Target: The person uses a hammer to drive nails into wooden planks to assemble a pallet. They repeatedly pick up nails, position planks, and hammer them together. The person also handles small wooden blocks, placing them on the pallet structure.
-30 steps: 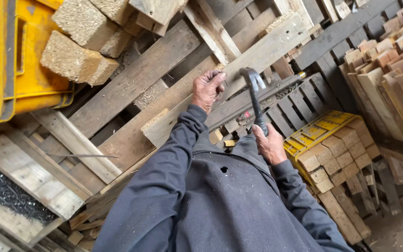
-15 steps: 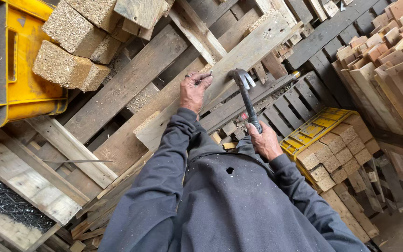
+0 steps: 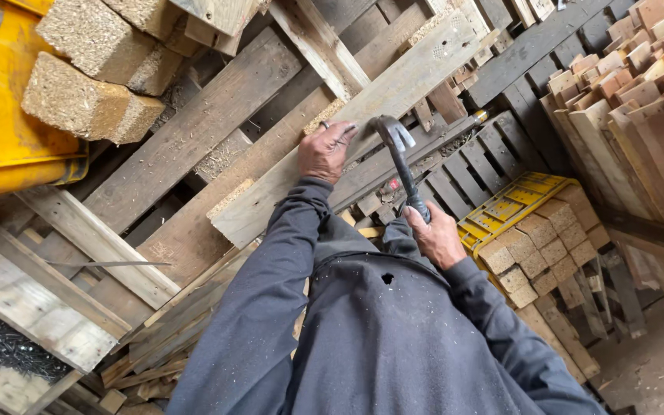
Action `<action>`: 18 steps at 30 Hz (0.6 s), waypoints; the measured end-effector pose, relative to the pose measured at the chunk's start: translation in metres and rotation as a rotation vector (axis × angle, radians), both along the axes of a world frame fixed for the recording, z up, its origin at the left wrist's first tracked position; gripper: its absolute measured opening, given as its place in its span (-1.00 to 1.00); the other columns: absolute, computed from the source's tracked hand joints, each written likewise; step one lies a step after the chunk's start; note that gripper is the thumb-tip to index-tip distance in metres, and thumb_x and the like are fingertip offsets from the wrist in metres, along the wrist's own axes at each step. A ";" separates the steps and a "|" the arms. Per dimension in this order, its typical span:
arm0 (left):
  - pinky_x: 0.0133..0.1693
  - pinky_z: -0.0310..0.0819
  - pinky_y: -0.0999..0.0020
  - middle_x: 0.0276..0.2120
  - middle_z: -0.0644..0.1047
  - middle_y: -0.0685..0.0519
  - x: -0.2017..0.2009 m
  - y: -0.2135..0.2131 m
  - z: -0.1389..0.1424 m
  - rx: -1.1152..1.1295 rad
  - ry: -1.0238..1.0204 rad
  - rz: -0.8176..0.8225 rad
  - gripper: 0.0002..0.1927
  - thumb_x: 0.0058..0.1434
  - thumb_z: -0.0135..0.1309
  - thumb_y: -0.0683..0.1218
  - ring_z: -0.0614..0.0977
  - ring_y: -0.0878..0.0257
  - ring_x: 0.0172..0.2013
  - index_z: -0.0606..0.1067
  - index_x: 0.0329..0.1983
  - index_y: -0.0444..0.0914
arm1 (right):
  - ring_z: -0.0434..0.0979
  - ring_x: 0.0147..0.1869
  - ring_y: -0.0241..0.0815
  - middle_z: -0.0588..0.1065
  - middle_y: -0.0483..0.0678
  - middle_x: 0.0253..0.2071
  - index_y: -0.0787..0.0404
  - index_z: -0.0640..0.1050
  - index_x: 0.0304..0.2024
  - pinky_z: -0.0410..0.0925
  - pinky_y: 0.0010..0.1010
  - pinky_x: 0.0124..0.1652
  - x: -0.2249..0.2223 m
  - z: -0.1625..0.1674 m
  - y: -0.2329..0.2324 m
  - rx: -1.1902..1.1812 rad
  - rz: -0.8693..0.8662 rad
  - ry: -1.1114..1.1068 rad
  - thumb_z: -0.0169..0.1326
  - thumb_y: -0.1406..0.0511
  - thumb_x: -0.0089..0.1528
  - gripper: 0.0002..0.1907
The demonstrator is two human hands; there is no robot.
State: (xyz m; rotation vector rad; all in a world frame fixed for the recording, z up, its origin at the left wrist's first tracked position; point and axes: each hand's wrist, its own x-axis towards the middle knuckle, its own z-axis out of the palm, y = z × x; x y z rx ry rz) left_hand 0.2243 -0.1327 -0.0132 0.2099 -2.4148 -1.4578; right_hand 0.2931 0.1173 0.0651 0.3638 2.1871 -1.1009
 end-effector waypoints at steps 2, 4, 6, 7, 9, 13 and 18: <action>-0.28 0.59 0.32 -0.25 0.69 0.01 -0.001 0.000 -0.002 -0.062 0.019 0.000 -0.83 0.27 0.26 -0.02 0.71 0.13 -0.33 0.67 -0.12 -0.14 | 0.27 -0.58 -0.39 0.35 -0.17 -0.59 0.25 0.54 -0.22 0.20 -0.46 -0.58 0.001 0.007 -0.002 -0.058 -0.066 -0.033 0.13 0.06 0.30 -0.64; -0.25 0.60 0.32 -0.22 0.68 0.01 -0.002 0.000 -0.005 -0.062 0.030 -0.003 -0.83 0.28 0.24 -0.02 0.71 0.13 -0.29 0.67 -0.11 -0.14 | 0.30 -0.59 -0.40 0.39 -0.18 -0.59 0.26 0.54 -0.22 0.22 -0.48 -0.57 0.006 0.018 -0.004 -0.113 -0.054 0.070 0.13 0.07 0.28 -0.64; -0.20 0.62 0.34 -0.18 0.67 0.01 -0.001 0.000 -0.008 -0.027 0.060 -0.007 -0.83 0.30 0.22 -0.03 0.72 0.14 -0.24 0.65 -0.09 -0.14 | 0.29 -0.56 -0.44 0.39 -0.21 -0.56 0.26 0.52 -0.19 0.23 -0.51 -0.55 0.009 0.027 -0.006 -0.291 -0.029 0.187 0.12 0.06 0.31 -0.63; -0.20 0.62 0.34 -0.18 0.67 0.02 0.001 0.000 -0.009 -0.027 0.051 -0.001 -0.83 0.30 0.22 -0.02 0.72 0.14 -0.23 0.65 -0.09 -0.13 | 0.29 -0.54 -0.46 0.39 -0.23 -0.54 0.25 0.51 -0.17 0.23 -0.53 -0.54 0.010 0.031 -0.008 -0.373 -0.023 0.236 0.12 0.05 0.32 -0.62; -0.20 0.62 0.35 -0.18 0.68 0.02 0.001 -0.001 -0.013 -0.027 0.053 0.005 -0.83 0.29 0.23 -0.02 0.72 0.14 -0.23 0.65 -0.10 -0.12 | 0.28 -0.52 -0.48 0.37 -0.25 -0.54 0.23 0.52 -0.16 0.22 -0.55 -0.52 0.006 0.035 -0.011 -0.302 0.044 0.273 0.12 0.06 0.31 -0.64; -0.19 0.63 0.33 -0.18 0.69 0.05 0.000 0.000 -0.020 -0.085 0.037 -0.022 -0.84 0.31 0.23 -0.01 0.72 0.16 -0.24 0.65 -0.10 -0.13 | 0.29 -0.59 -0.42 0.37 -0.20 -0.59 0.25 0.55 -0.23 0.21 -0.51 -0.58 -0.005 0.041 -0.015 0.006 0.033 -0.103 0.11 0.04 0.33 -0.62; -0.24 0.64 0.35 -0.23 0.68 0.04 0.000 -0.009 -0.017 -0.001 -0.051 -0.003 -0.73 0.30 0.24 0.03 0.71 0.23 -0.32 0.65 -0.02 -0.17 | 0.25 -0.59 -0.47 0.38 -0.24 -0.58 0.22 0.59 -0.20 0.19 -0.56 -0.59 0.007 0.048 -0.006 -0.171 -0.110 0.087 0.11 0.10 0.32 -0.69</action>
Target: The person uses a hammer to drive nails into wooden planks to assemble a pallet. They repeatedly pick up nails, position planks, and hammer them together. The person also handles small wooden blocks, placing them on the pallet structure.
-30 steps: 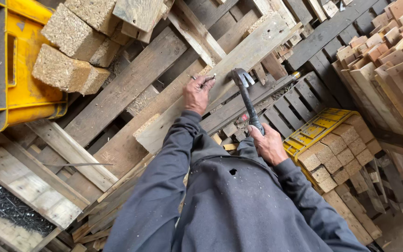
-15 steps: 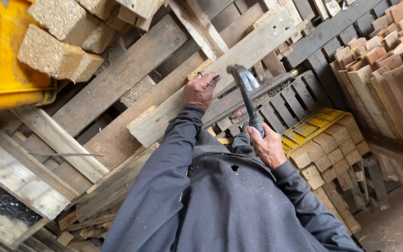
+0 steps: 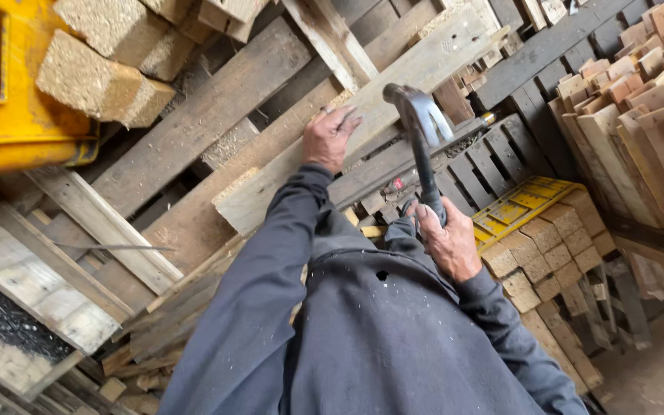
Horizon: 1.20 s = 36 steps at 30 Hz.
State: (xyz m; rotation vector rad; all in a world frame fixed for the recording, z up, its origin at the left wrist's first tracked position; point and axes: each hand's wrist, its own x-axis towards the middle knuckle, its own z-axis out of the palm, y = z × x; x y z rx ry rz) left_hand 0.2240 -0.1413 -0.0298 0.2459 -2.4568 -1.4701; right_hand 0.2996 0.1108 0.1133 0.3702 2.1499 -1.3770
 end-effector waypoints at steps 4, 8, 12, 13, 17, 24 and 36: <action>-0.38 0.55 0.27 -0.40 0.61 -0.03 0.026 -0.018 0.020 -0.310 -0.123 0.077 -0.43 0.18 0.28 0.24 0.64 0.16 -0.43 0.58 0.07 -0.25 | 0.25 -0.59 -0.48 0.40 -0.26 -0.53 0.23 0.56 -0.14 0.19 -0.59 -0.57 0.017 -0.005 0.011 -0.177 -0.037 0.095 0.10 0.12 0.35 -0.70; -0.51 0.51 0.20 -0.49 0.55 -0.14 0.052 -0.032 0.035 -0.562 -0.427 -0.120 0.20 -0.14 0.30 0.48 0.60 0.10 -0.51 0.29 0.34 -0.42 | 0.27 -0.66 -0.43 0.34 -0.21 -0.62 0.27 0.50 -0.16 0.18 -0.54 -0.62 0.031 -0.022 0.019 -0.185 -0.154 -0.052 0.11 0.12 0.33 -0.68; -0.48 0.53 0.15 -0.44 0.56 -0.16 0.052 -0.026 0.029 -0.643 -0.593 -0.171 0.26 -0.06 0.35 0.46 0.64 0.07 -0.49 0.16 0.42 -0.45 | 0.25 -0.68 -0.41 0.34 -0.20 -0.64 0.26 0.48 -0.17 0.18 -0.52 -0.63 0.045 -0.037 0.027 -0.218 -0.179 -0.124 0.08 0.10 0.34 -0.67; -0.43 0.55 0.12 -0.41 0.58 -0.18 0.050 -0.023 0.025 -0.635 -0.584 -0.154 0.17 -0.04 0.37 0.43 0.66 0.02 -0.43 0.20 0.35 -0.43 | 0.24 -0.68 -0.41 0.34 -0.20 -0.63 0.27 0.47 -0.18 0.18 -0.52 -0.63 0.047 -0.041 0.030 -0.225 -0.173 -0.129 0.08 0.09 0.35 -0.66; -0.31 0.59 0.05 -0.35 0.61 -0.25 0.047 -0.015 0.016 -0.610 -0.514 -0.101 0.01 -0.05 0.43 0.32 0.69 -0.13 -0.33 0.27 0.21 -0.40 | 0.26 -0.66 -0.39 0.33 -0.16 -0.64 0.24 0.52 -0.17 0.20 -0.48 -0.62 0.052 -0.055 0.044 -0.079 -0.127 -0.132 0.11 0.09 0.30 -0.67; -0.37 0.61 0.09 -0.43 0.61 -0.21 0.043 -0.010 0.024 -0.611 -0.539 -0.086 0.08 -0.07 0.41 0.27 0.69 -0.09 -0.42 0.21 0.26 -0.49 | 0.45 -0.55 -0.12 0.44 0.08 -0.62 0.22 0.55 -0.18 0.35 -0.24 -0.44 0.065 -0.061 0.070 0.423 0.352 0.102 0.19 -0.03 0.25 -0.56; -0.48 0.61 0.22 -0.48 0.57 -0.14 0.042 -0.015 0.018 -0.657 -0.564 -0.178 0.15 0.03 0.38 0.29 0.67 0.06 -0.51 0.11 0.33 -0.57 | 0.55 -0.47 0.06 0.53 0.03 -0.49 0.17 0.57 -0.25 0.40 -0.07 -0.42 0.058 -0.072 0.026 0.357 0.729 0.251 0.21 -0.02 0.12 -0.58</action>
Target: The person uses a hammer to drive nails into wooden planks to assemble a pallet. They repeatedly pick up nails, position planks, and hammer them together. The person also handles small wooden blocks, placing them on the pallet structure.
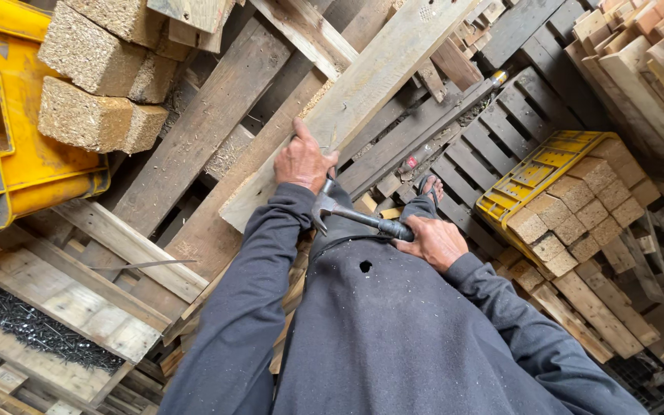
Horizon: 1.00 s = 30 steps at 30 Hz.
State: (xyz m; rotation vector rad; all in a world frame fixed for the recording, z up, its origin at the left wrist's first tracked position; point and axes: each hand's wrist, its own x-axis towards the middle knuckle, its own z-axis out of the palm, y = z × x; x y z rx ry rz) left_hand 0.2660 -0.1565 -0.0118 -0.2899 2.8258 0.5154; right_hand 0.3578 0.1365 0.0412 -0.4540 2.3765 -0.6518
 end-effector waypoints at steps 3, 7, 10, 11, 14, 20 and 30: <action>-0.45 0.62 0.20 -0.46 0.59 -0.12 -0.003 0.003 -0.002 -0.007 -0.140 0.030 0.16 0.08 0.33 0.32 0.68 0.07 -0.49 0.08 0.39 -0.55 | 0.57 -0.48 0.06 0.53 0.10 -0.52 0.14 0.60 -0.21 0.42 -0.08 -0.38 0.004 0.009 0.003 0.065 -0.100 -0.109 0.22 -0.03 0.12 -0.57; -0.41 0.62 0.16 -0.40 0.60 -0.18 -0.006 0.006 -0.001 -0.031 -0.065 0.024 0.20 0.01 0.37 0.31 0.70 0.02 -0.44 0.07 0.37 -0.57 | 0.61 -0.48 0.06 0.54 0.15 -0.54 0.14 0.58 -0.17 0.45 -0.11 -0.37 0.001 0.023 0.014 0.064 -0.286 -0.175 0.19 0.00 0.11 -0.58; -0.35 0.63 0.15 -0.39 0.61 -0.21 -0.006 0.009 0.001 -0.038 -0.035 0.041 0.21 -0.03 0.39 0.30 0.71 -0.02 -0.39 0.09 0.36 -0.59 | 0.60 -0.45 0.07 0.55 0.15 -0.49 0.13 0.57 -0.20 0.45 -0.12 -0.34 -0.012 0.027 0.019 0.217 -0.154 -0.087 0.19 0.01 0.15 -0.62; -0.34 0.63 0.16 -0.39 0.62 -0.21 -0.007 0.010 0.002 -0.030 -0.066 0.048 0.20 -0.01 0.38 0.29 0.71 -0.03 -0.38 0.08 0.37 -0.59 | 0.59 -0.43 0.08 0.56 0.12 -0.46 0.13 0.56 -0.20 0.43 -0.10 -0.36 -0.017 0.027 0.018 0.196 -0.096 -0.030 0.20 0.01 0.14 -0.62; -0.33 0.64 0.19 -0.37 0.62 -0.22 -0.008 0.012 0.005 -0.004 -0.109 0.051 0.18 0.04 0.37 0.24 0.71 -0.02 -0.37 0.06 0.38 -0.62 | 0.57 -0.38 0.09 0.55 0.06 -0.40 0.13 0.54 -0.18 0.41 -0.07 -0.39 -0.032 0.023 0.010 0.191 0.087 0.057 0.21 0.02 0.15 -0.62; -0.33 0.64 0.19 -0.38 0.61 -0.23 -0.010 0.010 0.013 -0.014 -0.105 0.015 0.19 0.04 0.36 0.28 0.71 -0.01 -0.37 0.06 0.37 -0.63 | 0.56 -0.36 0.01 0.52 -0.01 -0.35 0.16 0.49 -0.23 0.41 -0.11 -0.40 -0.049 0.008 -0.031 0.175 0.267 0.138 0.21 0.01 0.17 -0.61; -0.32 0.64 0.20 -0.39 0.61 -0.20 -0.009 0.010 0.010 0.048 -0.129 0.041 0.17 0.05 0.36 0.24 0.71 -0.02 -0.38 0.05 0.38 -0.62 | 0.58 -0.29 0.04 0.53 0.03 -0.33 0.19 0.48 -0.16 0.42 -0.12 -0.35 -0.061 0.003 -0.035 0.264 0.126 0.186 0.19 -0.02 0.20 -0.55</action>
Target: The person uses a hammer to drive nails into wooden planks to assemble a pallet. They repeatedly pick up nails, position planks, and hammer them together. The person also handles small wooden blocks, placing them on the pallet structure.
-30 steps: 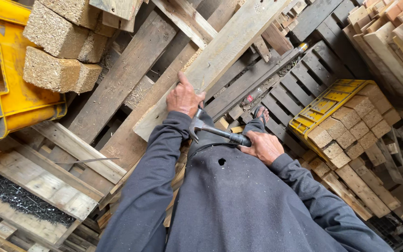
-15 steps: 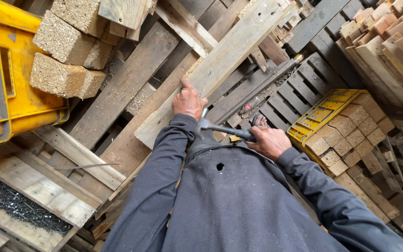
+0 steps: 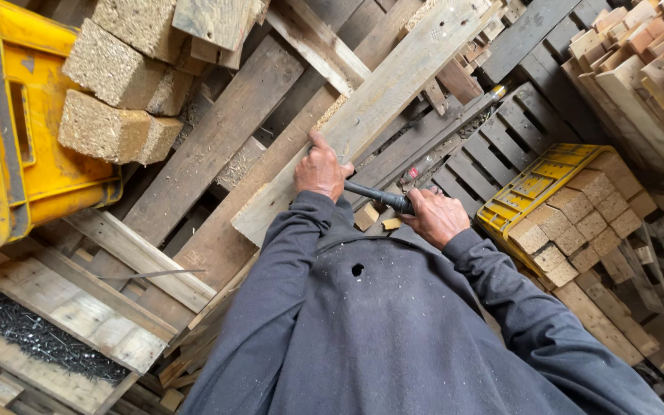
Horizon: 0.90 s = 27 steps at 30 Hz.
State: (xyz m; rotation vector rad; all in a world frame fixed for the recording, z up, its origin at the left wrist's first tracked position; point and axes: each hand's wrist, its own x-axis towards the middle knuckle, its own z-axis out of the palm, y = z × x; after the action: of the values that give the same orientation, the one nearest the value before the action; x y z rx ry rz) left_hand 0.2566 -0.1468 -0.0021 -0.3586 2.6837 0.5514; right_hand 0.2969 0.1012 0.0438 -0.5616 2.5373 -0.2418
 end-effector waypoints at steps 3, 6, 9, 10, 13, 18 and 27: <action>-0.31 0.64 0.17 -0.35 0.60 -0.23 0.000 -0.001 -0.001 -0.001 0.037 0.016 0.20 0.00 0.39 0.26 0.71 -0.05 -0.34 0.05 0.37 -0.59 | 0.58 -0.27 0.07 0.54 0.04 -0.32 0.17 0.48 -0.19 0.41 -0.10 -0.35 0.005 0.000 0.006 -0.058 0.001 0.043 0.19 -0.01 0.19 -0.58; -0.29 0.63 0.14 -0.33 0.61 -0.23 0.000 -0.001 -0.002 0.009 0.063 0.029 0.20 -0.03 0.41 0.25 0.71 -0.07 -0.32 0.07 0.36 -0.60 | 0.58 -0.28 0.10 0.53 0.06 -0.33 0.18 0.48 -0.20 0.42 -0.10 -0.37 0.009 0.002 0.012 -0.092 0.020 0.051 0.20 0.01 0.17 -0.59; -0.29 0.63 0.14 -0.34 0.61 -0.24 0.000 0.000 -0.004 0.005 0.034 0.031 0.21 -0.03 0.41 0.25 0.71 -0.07 -0.31 0.06 0.37 -0.60 | 0.58 -0.28 0.09 0.53 0.06 -0.34 0.18 0.48 -0.23 0.42 -0.11 -0.36 0.012 0.005 0.017 -0.100 0.016 0.042 0.19 0.02 0.19 -0.61; -0.29 0.64 0.15 -0.34 0.61 -0.23 0.000 0.000 -0.004 -0.003 0.041 0.029 0.19 -0.01 0.40 0.24 0.71 -0.06 -0.32 0.07 0.37 -0.60 | 0.58 -0.27 0.09 0.53 0.05 -0.34 0.18 0.48 -0.24 0.42 -0.11 -0.35 0.013 0.006 0.018 -0.103 0.012 0.038 0.18 0.02 0.20 -0.62; -0.32 0.64 0.16 -0.35 0.61 -0.21 0.000 0.000 -0.006 -0.025 0.057 0.018 0.17 0.01 0.39 0.24 0.72 -0.05 -0.34 0.08 0.37 -0.61 | 0.58 -0.30 0.10 0.54 0.06 -0.35 0.18 0.48 -0.25 0.41 -0.10 -0.37 0.016 0.008 0.024 -0.106 0.010 0.006 0.20 0.01 0.18 -0.60; -0.34 0.66 0.22 -0.36 0.61 -0.21 0.001 -0.003 -0.009 0.002 0.072 0.009 0.24 -0.02 0.37 0.30 0.71 0.00 -0.37 0.06 0.40 -0.61 | 0.57 -0.45 0.01 0.51 0.07 -0.50 0.13 0.57 -0.14 0.41 -0.15 -0.38 0.028 0.007 0.044 -0.028 -0.199 -0.251 0.18 -0.01 0.18 -0.60; -0.32 0.66 0.18 -0.28 0.62 -0.29 0.001 -0.009 -0.012 0.025 0.189 0.038 0.16 0.00 0.39 0.27 0.72 -0.03 -0.35 0.10 0.40 -0.50 | 0.34 -0.59 -0.34 0.38 -0.14 -0.60 0.28 0.50 -0.19 0.27 -0.38 -0.56 0.022 -0.005 0.022 -0.579 -0.694 -0.383 0.14 0.08 0.27 -0.63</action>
State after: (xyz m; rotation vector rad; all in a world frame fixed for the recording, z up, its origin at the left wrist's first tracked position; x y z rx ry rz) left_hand 0.2573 -0.1556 -0.0143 -0.3678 2.8528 0.6602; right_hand 0.3189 0.1233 0.0388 0.1918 2.1673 -1.2250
